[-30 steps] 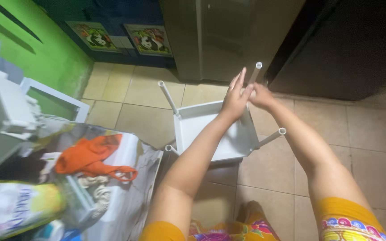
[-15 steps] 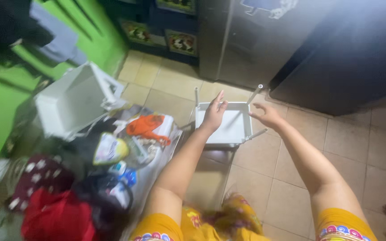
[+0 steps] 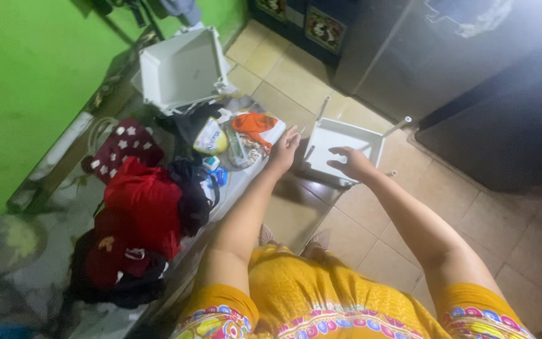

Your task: The person wipes white plastic furniture parts with an orange cloth, then inserts white poles into the corners of a plastic tray to assemble a small stand or shelf.

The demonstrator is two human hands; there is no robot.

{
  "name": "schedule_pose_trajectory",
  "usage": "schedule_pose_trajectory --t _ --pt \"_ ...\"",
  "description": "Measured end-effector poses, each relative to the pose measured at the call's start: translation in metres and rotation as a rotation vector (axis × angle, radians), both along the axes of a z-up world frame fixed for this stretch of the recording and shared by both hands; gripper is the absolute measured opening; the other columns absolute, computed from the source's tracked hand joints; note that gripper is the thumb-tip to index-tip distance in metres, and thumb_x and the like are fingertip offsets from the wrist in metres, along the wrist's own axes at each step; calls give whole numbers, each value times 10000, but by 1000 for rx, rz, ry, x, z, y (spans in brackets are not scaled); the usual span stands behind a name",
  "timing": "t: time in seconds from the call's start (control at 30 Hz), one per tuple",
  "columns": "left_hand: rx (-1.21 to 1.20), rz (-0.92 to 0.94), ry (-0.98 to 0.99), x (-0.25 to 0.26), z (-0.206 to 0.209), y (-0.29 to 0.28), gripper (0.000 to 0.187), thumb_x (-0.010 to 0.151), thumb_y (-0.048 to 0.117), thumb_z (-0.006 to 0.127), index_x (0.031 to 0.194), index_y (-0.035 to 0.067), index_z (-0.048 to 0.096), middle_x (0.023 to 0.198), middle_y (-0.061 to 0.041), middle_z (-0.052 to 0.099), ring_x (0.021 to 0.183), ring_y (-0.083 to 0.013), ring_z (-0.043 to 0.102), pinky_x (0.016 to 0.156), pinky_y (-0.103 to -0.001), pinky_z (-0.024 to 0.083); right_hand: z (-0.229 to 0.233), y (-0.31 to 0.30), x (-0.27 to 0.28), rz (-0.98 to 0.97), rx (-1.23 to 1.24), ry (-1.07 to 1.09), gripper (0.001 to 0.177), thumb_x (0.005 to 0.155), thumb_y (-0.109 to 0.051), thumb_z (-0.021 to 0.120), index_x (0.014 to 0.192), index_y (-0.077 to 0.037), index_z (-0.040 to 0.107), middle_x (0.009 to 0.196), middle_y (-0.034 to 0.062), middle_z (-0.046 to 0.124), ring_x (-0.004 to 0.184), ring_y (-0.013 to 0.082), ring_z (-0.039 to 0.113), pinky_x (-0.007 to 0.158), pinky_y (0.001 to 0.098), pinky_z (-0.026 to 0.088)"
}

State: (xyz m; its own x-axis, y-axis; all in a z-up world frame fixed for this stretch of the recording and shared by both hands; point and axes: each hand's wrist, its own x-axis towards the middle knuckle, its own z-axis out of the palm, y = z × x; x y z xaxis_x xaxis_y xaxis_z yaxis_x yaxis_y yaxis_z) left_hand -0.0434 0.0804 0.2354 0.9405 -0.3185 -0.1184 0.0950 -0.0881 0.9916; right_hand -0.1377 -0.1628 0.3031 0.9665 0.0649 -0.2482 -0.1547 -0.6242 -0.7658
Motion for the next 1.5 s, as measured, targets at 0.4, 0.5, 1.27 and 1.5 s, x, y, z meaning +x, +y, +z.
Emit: schedule_pose_trajectory --t 0.4,0.5,1.27,1.5 --pt "153 190 119 62 17 110 416 1029 239 593 1410 71 581 1222 -113 711 985 -147 693 826 -290 564 0 69 70 103 -85 41 397 898 -349 747 1234 -136 744 1199 159 725 1065 326 697 922 428 549" --pt "-12 213 170 111 14 142 386 1018 215 605 1373 63 594 1226 -82 706 961 -141 689 788 -281 573 -18 97 101 130 -129 22 390 874 -305 750 1234 -154 745 1184 150 734 1023 332 704 904 426 557" --pt "166 293 374 291 -35 313 327 1015 198 587 1322 107 654 1166 -36 740 905 -123 705 729 -287 561 -133 323 452 -364 590 548 655 916 -489 719 1392 -54 599 1199 121 666 966 272 615 668 468 617" --pt "200 308 409 292 -37 335 337 1012 202 589 1328 109 657 1225 -57 729 961 -142 712 778 -292 573 -163 346 477 -475 802 616 360 911 -225 661 1228 -60 615 1042 152 669 799 275 673 597 456 619"
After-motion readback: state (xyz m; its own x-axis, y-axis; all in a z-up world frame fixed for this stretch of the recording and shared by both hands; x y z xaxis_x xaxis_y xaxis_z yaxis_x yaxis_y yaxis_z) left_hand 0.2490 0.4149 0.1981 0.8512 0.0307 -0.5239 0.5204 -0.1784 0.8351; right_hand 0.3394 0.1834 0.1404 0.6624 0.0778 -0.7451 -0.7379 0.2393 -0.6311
